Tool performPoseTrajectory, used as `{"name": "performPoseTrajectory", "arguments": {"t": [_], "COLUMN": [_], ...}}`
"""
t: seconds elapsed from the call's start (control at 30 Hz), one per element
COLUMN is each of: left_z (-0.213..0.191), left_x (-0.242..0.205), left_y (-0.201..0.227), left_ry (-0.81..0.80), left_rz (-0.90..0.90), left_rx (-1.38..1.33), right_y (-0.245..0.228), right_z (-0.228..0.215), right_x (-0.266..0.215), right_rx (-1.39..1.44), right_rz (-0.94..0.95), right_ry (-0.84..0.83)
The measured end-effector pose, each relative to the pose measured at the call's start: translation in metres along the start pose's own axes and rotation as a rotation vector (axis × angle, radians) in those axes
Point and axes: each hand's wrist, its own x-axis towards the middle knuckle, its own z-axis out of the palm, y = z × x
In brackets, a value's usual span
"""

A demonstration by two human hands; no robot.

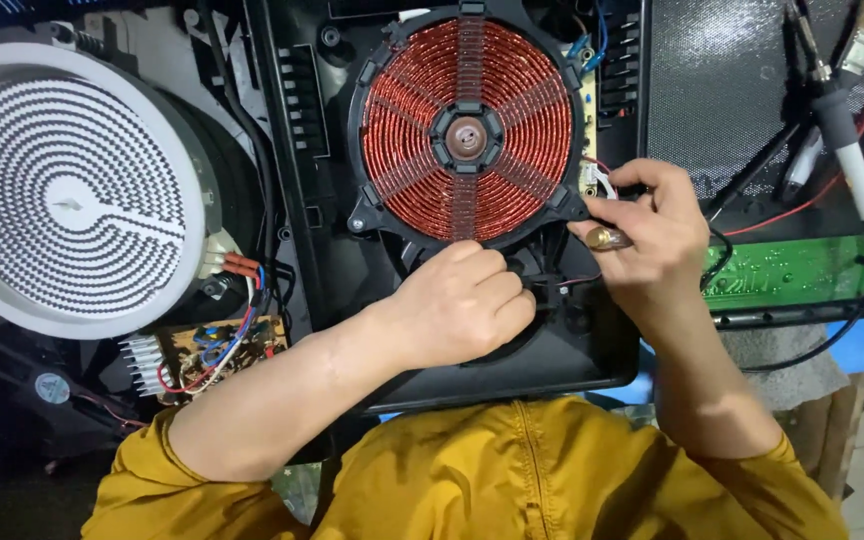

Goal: Assembling the internal components of an induction cooktop by connecting wires and using a screwdriver.

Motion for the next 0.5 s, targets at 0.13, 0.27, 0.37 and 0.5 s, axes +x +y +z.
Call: {"name": "performPoseTrajectory", "arguments": {"t": [0.13, 0.27, 0.37, 0.5], "left_z": [0.001, 0.001, -0.001, -0.004], "left_x": [-0.001, -0.002, 0.002, 0.002], "left_y": [-0.001, 0.000, 0.000, 0.002], "left_ry": [0.008, 0.004, -0.008, 0.018], "left_rz": [0.004, -0.008, -0.023, -0.110], "left_rx": [0.015, 0.006, -0.038, -0.216], "right_y": [-0.009, -0.010, -0.003, 0.009], "right_z": [-0.002, -0.005, 0.000, 0.005], "right_x": [0.009, 0.011, 0.010, 0.006], "right_rx": [0.087, 0.092, 0.111, 0.224], "right_rz": [-0.027, -0.078, -0.104, -0.106], "right_ry": [0.013, 0.020, 0.035, 0.061]}}
